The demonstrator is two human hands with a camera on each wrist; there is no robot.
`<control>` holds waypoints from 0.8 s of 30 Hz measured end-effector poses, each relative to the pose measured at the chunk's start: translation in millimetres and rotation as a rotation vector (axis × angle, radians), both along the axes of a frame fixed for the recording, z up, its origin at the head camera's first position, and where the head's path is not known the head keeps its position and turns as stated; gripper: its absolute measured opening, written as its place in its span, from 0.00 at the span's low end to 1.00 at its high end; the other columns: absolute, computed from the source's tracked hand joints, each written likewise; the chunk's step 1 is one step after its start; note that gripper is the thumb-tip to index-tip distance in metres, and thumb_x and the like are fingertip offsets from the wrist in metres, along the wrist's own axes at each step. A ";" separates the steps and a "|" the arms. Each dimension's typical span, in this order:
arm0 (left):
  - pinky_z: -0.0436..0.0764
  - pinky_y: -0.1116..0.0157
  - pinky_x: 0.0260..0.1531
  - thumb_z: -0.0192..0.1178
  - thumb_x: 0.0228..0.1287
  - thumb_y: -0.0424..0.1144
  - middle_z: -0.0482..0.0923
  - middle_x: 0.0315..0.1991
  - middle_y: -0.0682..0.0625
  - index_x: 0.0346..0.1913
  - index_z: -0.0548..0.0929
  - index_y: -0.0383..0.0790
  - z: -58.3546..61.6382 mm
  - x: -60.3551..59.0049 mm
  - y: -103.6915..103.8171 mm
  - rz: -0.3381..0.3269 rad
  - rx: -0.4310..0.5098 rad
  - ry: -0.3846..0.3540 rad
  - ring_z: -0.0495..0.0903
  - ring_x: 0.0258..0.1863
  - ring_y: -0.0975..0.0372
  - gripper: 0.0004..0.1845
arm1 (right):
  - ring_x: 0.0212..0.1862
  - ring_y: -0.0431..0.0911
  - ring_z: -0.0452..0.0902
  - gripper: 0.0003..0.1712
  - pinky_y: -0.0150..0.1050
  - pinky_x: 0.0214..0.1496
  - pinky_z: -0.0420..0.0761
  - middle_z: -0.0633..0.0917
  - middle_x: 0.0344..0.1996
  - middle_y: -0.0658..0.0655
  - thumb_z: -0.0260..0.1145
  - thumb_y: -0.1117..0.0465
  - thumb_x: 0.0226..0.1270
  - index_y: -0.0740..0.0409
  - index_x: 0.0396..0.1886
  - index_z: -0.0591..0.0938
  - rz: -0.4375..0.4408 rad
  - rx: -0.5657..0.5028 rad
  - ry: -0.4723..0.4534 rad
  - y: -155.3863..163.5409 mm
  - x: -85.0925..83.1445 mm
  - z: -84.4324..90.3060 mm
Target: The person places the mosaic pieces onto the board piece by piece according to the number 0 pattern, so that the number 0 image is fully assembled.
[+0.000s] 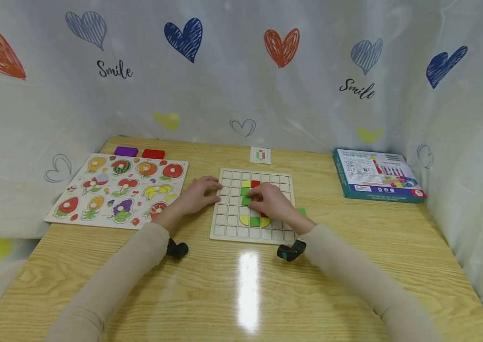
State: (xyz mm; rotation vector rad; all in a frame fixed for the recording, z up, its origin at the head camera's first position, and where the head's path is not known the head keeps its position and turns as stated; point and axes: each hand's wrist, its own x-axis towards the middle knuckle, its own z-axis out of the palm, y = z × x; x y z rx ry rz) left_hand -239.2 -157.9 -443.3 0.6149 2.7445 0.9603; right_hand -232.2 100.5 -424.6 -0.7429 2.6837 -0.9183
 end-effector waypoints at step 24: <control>0.41 0.41 0.71 0.62 0.68 0.40 0.65 0.69 0.39 0.61 0.78 0.37 -0.7 0.0 0.1 0.000 0.005 0.002 0.58 0.72 0.47 0.21 | 0.37 0.42 0.77 0.15 0.36 0.39 0.78 0.82 0.40 0.53 0.67 0.61 0.67 0.60 0.51 0.85 -0.036 -0.028 0.057 -2.6 5.2 -3.2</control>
